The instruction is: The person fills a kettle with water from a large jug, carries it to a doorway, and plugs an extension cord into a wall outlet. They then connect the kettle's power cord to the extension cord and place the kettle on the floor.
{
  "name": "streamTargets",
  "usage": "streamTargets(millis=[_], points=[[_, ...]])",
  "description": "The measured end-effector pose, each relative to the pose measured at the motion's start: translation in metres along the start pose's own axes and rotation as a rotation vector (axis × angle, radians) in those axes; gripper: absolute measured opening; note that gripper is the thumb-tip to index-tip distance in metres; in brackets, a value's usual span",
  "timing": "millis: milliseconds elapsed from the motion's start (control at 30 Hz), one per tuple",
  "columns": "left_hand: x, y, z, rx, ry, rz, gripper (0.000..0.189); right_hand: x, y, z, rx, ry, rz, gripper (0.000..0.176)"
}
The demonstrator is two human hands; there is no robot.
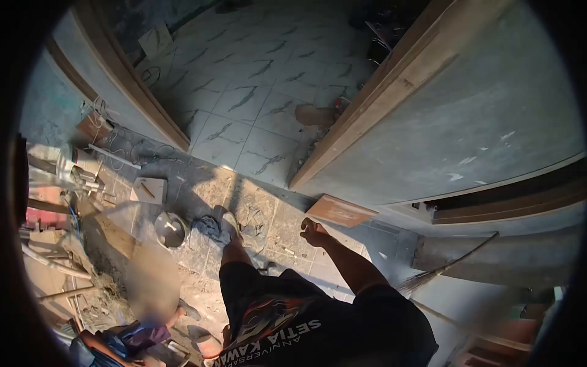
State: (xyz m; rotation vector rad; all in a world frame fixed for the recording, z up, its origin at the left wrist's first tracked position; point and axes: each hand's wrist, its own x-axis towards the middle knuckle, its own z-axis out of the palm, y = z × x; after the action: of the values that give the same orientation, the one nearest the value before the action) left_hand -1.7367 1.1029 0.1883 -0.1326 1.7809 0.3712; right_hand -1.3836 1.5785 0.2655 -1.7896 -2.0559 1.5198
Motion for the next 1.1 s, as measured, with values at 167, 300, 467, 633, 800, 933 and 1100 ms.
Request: streamTargets(millis=[167,300,467,633,800,933,1100], points=[[0.064,0.267,-0.047,0.236,-0.064,-0.041,0.034,0.067,0.039,-0.004,0.04,0.124,0.244,0.024],[0.11,0.557,-0.058,0.597,0.023,0.355,0.037,0.073,0.041,0.018,0.406,0.029,0.548,0.022],[0.152,0.939,-0.104,0.23,0.226,0.92,0.027,0.132,0.016,0.008,0.898,0.01,0.431,0.016],[0.142,1.156,-0.086,0.25,0.378,1.157,0.023,0.304,-0.024,-0.079,0.627,-0.025,0.584,0.026],[0.124,1.186,0.02,0.584,0.061,0.387,0.024,0.516,-0.074,-0.283,0.399,0.154,0.374,0.043],[0.115,1.198,0.106,0.65,-0.151,0.096,0.029,0.626,-0.183,-0.52,0.389,0.458,0.376,0.047],[0.135,1.319,0.157,0.558,-0.156,0.041,0.024,0.753,-0.166,-0.664,0.492,0.688,0.337,0.021]])
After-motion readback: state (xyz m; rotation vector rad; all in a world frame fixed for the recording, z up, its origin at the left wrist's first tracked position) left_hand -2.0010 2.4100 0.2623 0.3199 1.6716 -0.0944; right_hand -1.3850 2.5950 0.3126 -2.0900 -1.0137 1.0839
